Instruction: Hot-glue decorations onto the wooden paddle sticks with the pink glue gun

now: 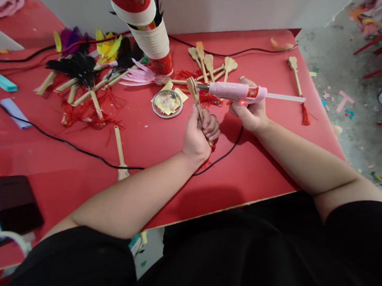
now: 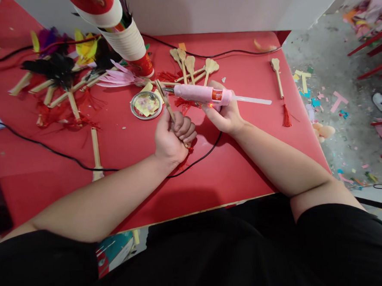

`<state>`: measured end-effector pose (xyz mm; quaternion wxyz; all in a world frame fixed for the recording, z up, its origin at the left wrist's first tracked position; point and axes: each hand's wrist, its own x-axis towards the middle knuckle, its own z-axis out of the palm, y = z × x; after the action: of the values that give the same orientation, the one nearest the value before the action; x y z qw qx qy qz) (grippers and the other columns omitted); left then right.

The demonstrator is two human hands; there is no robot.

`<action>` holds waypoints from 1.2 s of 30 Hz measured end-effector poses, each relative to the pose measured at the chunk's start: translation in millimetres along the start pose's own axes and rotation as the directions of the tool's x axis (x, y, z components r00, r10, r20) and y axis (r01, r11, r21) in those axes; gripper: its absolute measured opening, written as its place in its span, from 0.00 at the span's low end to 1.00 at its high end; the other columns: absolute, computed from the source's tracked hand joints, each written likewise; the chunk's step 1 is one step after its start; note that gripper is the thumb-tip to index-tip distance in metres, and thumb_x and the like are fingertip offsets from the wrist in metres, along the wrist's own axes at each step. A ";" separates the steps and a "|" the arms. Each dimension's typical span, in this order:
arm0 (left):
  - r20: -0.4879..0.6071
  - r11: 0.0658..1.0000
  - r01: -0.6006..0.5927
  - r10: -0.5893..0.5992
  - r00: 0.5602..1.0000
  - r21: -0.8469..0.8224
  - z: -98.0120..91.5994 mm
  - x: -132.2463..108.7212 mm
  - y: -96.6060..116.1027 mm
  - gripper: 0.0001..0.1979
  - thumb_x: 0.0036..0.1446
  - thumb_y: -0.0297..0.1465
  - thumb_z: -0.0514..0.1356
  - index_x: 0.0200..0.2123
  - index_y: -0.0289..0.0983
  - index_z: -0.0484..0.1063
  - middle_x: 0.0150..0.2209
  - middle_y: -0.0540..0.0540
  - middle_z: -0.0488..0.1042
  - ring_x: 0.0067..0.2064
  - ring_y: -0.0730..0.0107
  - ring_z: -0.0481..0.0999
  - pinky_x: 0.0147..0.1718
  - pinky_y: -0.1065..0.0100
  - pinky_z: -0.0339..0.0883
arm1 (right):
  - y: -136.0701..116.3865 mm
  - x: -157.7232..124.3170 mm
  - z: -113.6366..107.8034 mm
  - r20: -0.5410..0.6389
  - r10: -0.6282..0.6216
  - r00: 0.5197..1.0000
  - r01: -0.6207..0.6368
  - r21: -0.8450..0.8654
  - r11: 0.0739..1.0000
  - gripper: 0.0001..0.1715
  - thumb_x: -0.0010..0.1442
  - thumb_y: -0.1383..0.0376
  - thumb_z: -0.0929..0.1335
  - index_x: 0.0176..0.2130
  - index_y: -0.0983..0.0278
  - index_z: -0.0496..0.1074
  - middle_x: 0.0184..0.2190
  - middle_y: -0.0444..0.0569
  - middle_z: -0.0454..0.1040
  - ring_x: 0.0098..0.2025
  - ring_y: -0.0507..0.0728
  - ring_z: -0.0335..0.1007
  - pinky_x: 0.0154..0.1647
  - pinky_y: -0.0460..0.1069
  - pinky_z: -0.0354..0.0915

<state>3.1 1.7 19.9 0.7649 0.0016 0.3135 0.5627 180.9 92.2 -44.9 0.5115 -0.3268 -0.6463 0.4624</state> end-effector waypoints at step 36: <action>-0.019 0.995 -0.041 0.043 0.999 0.086 -2.6 -3.1 -3.6 0.37 0.80 0.53 0.58 0.23 0.40 0.48 0.19 0.56 0.47 0.18 0.78 0.45 0.15 0.74 0.39 | -3.5 2.9 0.7 -0.008 0.128 0.992 -0.126 0.093 0.988 0.39 0.56 0.35 0.84 0.45 0.54 0.68 0.31 0.41 0.62 0.27 0.54 0.60 0.20 0.49 0.62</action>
<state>4.5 -3.2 18.1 0.7488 0.0355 0.3451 0.5648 179.7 93.3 -40.7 0.5000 -0.3467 -0.5987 0.5210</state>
